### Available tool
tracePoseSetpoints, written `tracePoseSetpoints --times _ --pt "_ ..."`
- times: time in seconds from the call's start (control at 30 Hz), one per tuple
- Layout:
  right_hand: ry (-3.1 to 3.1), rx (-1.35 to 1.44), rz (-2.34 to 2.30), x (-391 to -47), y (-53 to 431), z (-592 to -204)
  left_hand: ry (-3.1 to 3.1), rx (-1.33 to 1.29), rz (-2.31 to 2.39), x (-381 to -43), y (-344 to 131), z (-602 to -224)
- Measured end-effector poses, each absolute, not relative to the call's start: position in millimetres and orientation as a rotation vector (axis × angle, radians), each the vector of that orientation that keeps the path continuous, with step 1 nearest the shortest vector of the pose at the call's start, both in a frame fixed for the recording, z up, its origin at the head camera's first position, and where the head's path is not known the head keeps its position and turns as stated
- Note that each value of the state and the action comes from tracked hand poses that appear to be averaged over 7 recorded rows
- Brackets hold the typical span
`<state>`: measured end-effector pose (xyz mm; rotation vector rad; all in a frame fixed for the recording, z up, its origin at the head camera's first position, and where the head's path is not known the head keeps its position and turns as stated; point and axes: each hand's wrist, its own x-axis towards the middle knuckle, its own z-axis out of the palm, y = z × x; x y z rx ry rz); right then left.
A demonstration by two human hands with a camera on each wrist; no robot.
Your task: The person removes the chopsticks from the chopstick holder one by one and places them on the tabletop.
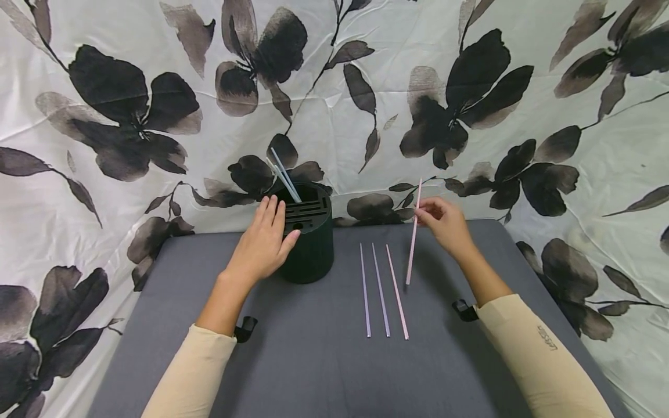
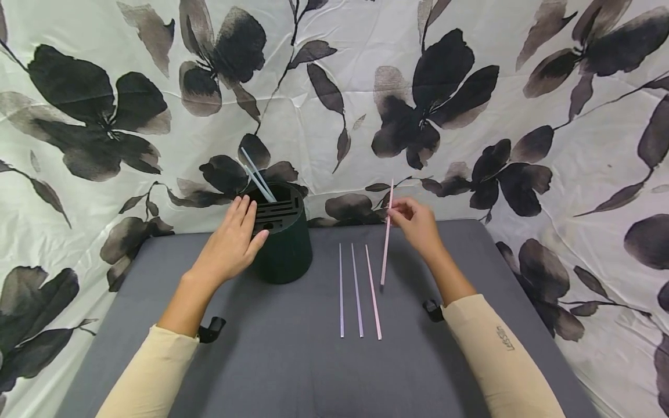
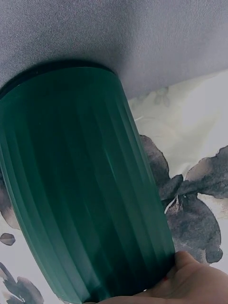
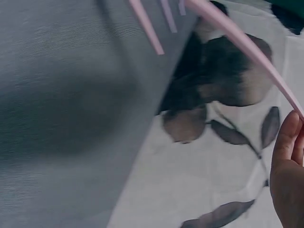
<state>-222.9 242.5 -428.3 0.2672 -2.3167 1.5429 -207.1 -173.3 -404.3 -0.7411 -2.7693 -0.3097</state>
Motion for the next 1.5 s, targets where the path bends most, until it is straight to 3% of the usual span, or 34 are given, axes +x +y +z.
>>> tracePoseSetpoints --times 0.8,1.5 --pt "-2.694 0.0 1.482 -217.6 259.5 -526.2 -2.766 -0.733 -0.304 -201.7 -172.3 -405.4" --pt "-2.706 -0.288 1.742 -203.6 249.4 -542.9 -2.757 -0.741 -0.291 -201.3 -173.4 -405.7"
